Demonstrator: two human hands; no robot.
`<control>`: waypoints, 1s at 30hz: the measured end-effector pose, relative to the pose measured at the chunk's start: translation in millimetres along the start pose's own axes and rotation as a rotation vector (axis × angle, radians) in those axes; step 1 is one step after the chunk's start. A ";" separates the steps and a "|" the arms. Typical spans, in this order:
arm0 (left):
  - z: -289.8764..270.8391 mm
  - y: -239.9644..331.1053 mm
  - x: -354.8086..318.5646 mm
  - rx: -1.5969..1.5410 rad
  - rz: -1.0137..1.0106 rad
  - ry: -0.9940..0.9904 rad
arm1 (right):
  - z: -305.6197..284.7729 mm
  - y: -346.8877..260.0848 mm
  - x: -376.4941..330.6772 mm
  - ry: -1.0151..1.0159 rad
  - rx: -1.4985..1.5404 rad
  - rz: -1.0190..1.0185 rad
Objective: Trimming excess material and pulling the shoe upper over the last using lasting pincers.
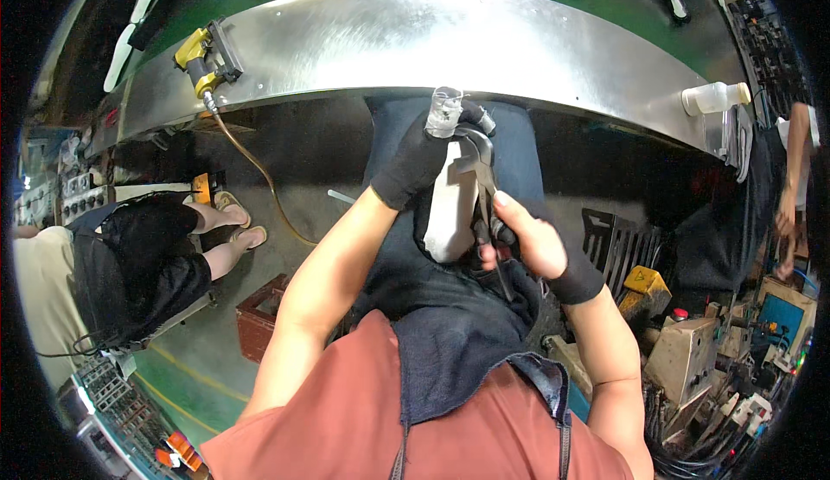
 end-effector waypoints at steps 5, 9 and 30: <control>4.3 8.9 -10.1 0.074 0.164 0.045 | 33.8 51.1 23.1 0.557 -0.404 -0.614; 2.0 24.7 -42.3 -0.055 0.126 0.008 | 38.4 50.8 -10.8 0.377 -0.424 -0.851; -15.3 -28.9 -109.3 -0.088 -0.488 0.244 | 2.4 17.6 -68.4 0.080 -0.600 -0.207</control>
Point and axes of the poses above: each hand's wrist, its own x-axis towards the middle knuckle, its own z-axis out of the palm, y = z × x, the point moved 5 cm from there along x, towards the middle knuckle, and after that the axes turned 9 degrees about y, right-handed, at the moved point
